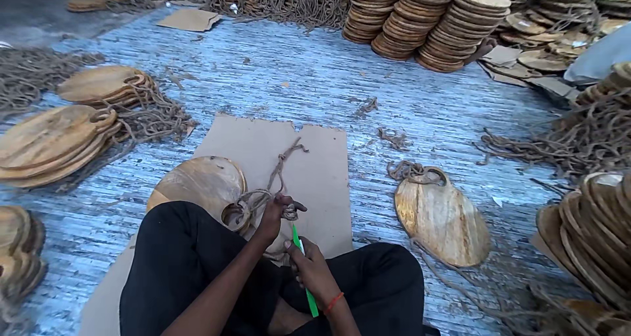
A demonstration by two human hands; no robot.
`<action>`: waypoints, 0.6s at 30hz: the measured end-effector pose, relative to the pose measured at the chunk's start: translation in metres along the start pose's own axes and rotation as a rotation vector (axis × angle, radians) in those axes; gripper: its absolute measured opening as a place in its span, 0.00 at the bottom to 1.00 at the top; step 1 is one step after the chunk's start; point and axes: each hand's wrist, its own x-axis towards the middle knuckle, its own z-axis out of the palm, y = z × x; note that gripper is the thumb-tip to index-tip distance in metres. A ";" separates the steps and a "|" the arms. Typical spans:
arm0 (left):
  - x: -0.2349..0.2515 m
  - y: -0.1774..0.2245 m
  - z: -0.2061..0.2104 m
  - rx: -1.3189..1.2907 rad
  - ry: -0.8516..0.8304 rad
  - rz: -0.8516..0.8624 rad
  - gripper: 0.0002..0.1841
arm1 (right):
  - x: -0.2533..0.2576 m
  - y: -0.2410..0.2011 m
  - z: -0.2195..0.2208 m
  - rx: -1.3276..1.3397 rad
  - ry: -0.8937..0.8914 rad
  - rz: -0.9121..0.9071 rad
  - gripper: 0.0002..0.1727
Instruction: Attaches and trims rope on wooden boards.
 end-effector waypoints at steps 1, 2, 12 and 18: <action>0.000 0.000 -0.002 0.017 0.000 0.019 0.42 | -0.001 -0.002 0.001 0.009 -0.004 0.008 0.15; 0.000 0.002 -0.002 0.029 -0.004 0.036 0.43 | -0.002 -0.004 0.001 0.034 -0.017 0.020 0.15; -0.003 0.013 0.001 -0.137 -0.015 0.007 0.32 | 0.005 0.004 -0.001 -0.198 0.100 -0.154 0.20; -0.003 0.014 0.002 -0.240 0.020 -0.019 0.31 | -0.005 -0.009 0.008 -0.146 0.096 -0.093 0.17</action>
